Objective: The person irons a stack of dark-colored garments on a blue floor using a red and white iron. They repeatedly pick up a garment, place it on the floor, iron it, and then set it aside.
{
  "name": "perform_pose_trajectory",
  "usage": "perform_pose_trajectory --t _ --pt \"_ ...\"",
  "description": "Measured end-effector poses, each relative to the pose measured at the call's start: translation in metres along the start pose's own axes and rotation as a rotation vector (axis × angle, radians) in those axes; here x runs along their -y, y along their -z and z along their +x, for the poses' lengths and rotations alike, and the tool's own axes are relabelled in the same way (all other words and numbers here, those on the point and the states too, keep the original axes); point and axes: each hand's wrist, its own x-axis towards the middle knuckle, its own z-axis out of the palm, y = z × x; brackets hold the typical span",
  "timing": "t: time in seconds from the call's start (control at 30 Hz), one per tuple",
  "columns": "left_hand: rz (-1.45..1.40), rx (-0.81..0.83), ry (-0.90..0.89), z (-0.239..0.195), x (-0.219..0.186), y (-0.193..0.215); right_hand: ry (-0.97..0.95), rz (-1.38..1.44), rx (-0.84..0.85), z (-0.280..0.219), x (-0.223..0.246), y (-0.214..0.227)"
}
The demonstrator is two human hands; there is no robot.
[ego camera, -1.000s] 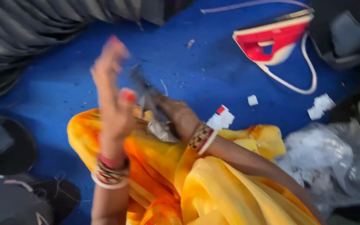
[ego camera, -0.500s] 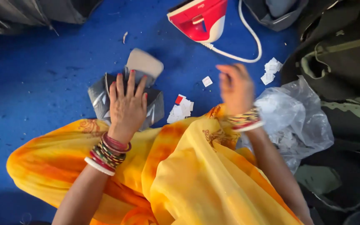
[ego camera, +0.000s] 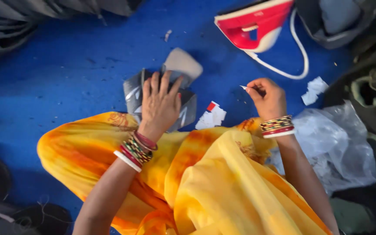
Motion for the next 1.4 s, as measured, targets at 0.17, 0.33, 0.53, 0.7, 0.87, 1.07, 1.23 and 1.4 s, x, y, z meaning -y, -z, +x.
perform_pose_trajectory --t 0.17,0.33,0.53,0.7,0.87,1.07,1.23,1.4 --pt "0.019 0.005 0.012 0.001 0.002 -0.002 -0.18 0.466 0.227 0.052 0.05 -0.059" --pt "-0.036 0.007 0.038 0.008 0.002 0.004 0.027 0.152 0.158 0.095 0.089 -0.114" --pt "-0.052 -0.005 0.09 0.017 0.0 -0.003 0.061 -0.103 0.038 0.098 0.097 -0.125" --pt "-0.053 -0.024 0.097 0.021 -0.001 -0.001 0.098 -0.052 -0.225 0.066 0.074 -0.11" --pt "-0.067 -0.034 0.111 0.023 -0.001 0.0 0.059 0.097 -0.545 0.055 0.033 -0.059" --pt "-0.06 -0.056 0.103 0.021 -0.001 -0.001 0.229 0.319 -0.28 0.109 0.056 0.005" --pt "-0.098 -0.012 0.142 0.022 -0.002 -0.001 0.15 0.086 -0.055 0.116 0.143 0.002" --pt "-0.115 -0.052 0.148 0.02 -0.001 0.0 0.22 -0.705 0.104 0.11 0.14 -0.067"
